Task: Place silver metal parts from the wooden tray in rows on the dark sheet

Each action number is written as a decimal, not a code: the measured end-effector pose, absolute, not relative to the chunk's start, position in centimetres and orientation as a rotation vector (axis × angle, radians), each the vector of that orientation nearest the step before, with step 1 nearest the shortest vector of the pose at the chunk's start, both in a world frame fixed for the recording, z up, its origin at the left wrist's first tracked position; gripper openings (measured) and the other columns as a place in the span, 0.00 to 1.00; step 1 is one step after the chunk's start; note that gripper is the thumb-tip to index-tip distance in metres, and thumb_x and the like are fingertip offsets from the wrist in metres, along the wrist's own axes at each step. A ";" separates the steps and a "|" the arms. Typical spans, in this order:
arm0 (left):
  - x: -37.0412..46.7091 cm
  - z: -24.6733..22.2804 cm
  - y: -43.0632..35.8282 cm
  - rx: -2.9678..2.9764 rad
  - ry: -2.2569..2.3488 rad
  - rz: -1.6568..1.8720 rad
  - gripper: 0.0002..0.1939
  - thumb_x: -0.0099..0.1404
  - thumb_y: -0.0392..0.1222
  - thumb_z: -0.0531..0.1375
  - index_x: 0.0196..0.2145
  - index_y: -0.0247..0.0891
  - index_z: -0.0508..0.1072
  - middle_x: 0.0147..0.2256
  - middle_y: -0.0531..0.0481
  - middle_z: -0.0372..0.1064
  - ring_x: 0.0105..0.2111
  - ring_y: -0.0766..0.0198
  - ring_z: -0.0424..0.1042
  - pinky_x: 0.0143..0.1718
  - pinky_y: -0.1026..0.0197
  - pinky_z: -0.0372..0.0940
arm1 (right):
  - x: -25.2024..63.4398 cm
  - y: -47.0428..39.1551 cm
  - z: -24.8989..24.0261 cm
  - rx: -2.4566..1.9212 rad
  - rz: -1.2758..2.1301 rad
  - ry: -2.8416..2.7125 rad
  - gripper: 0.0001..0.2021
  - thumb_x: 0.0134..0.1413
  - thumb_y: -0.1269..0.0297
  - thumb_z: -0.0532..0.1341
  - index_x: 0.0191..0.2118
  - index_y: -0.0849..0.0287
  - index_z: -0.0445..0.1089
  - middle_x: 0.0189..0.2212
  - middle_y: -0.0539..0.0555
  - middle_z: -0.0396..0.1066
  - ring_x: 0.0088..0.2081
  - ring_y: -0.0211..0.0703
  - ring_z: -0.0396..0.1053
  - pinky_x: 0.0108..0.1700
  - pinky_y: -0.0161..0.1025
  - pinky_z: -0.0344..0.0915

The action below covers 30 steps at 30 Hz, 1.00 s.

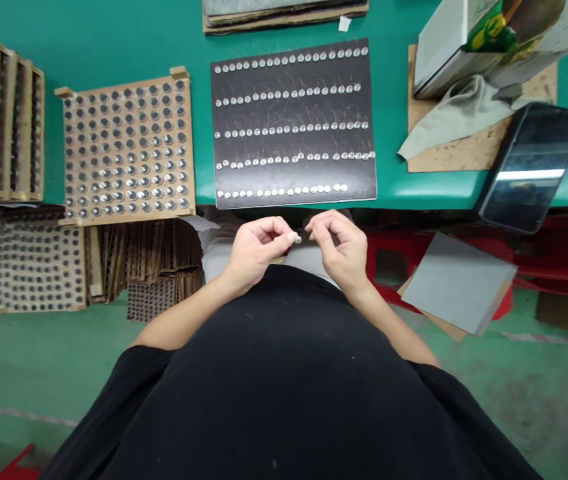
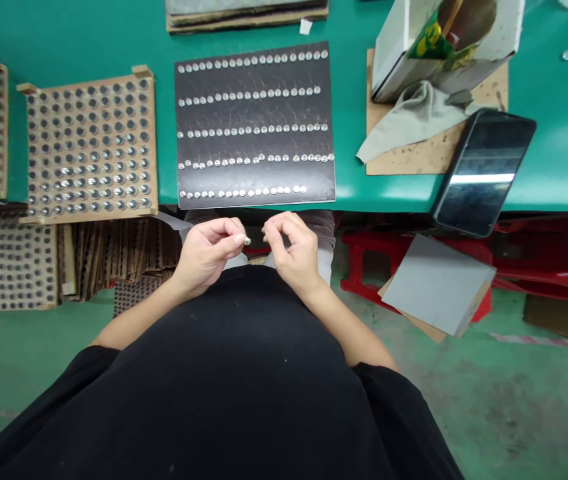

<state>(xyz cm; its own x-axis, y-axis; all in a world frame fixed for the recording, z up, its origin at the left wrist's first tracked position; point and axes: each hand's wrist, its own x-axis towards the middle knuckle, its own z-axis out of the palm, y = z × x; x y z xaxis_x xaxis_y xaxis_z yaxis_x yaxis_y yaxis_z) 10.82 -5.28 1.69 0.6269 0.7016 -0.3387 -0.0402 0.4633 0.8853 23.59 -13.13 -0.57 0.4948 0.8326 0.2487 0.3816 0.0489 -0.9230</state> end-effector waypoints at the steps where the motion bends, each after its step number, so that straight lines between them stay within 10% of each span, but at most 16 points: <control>1: 10.7 1.6 -5.3 1.010 0.781 0.527 0.18 0.49 0.48 0.71 0.20 0.33 0.69 0.20 0.56 0.60 0.19 0.75 0.53 0.21 0.66 0.51 | 23.6 -13.2 -0.8 -1.554 0.515 -1.095 0.19 0.62 0.63 0.55 0.19 0.57 0.62 0.22 0.50 0.69 0.28 0.38 0.69 0.34 0.39 0.66; 7: 8.3 2.0 -3.3 1.204 0.702 0.373 0.17 0.49 0.47 0.71 0.20 0.33 0.70 0.21 0.53 0.64 0.22 0.72 0.60 0.24 0.66 0.57 | 24.0 -14.3 -3.5 -1.530 0.616 -1.353 0.18 0.63 0.66 0.54 0.21 0.57 0.66 0.23 0.52 0.73 0.28 0.39 0.71 0.33 0.38 0.68; 12: 2.8 3.2 2.5 1.474 0.835 0.554 0.10 0.52 0.41 0.67 0.21 0.33 0.72 0.24 0.50 0.68 0.25 0.70 0.65 0.29 0.64 0.62 | 24.3 -14.9 -6.1 -1.617 0.587 -1.472 0.12 0.59 0.62 0.58 0.45 0.56 0.75 0.41 0.58 0.79 0.43 0.49 0.76 0.47 0.47 0.72; 23: -1.4 1.6 15.2 1.802 1.605 0.762 0.09 0.52 0.28 0.60 0.17 0.34 0.67 0.19 0.53 0.62 0.24 0.68 0.61 0.32 0.62 0.60 | 23.0 -14.9 -4.8 -1.583 0.799 -1.278 0.22 0.66 0.56 0.49 0.22 0.56 0.64 0.18 0.50 0.68 0.21 0.37 0.69 0.28 0.35 0.68; 30: 0.3 1.8 15.2 1.958 1.670 1.003 0.11 0.52 0.31 0.65 0.17 0.36 0.68 0.20 0.53 0.62 0.27 0.65 0.62 0.37 0.58 0.58 | 25.2 -14.7 -2.7 -1.235 0.464 -1.389 0.25 0.63 0.52 0.55 0.17 0.57 0.68 0.19 0.53 0.74 0.29 0.44 0.77 0.32 0.41 0.73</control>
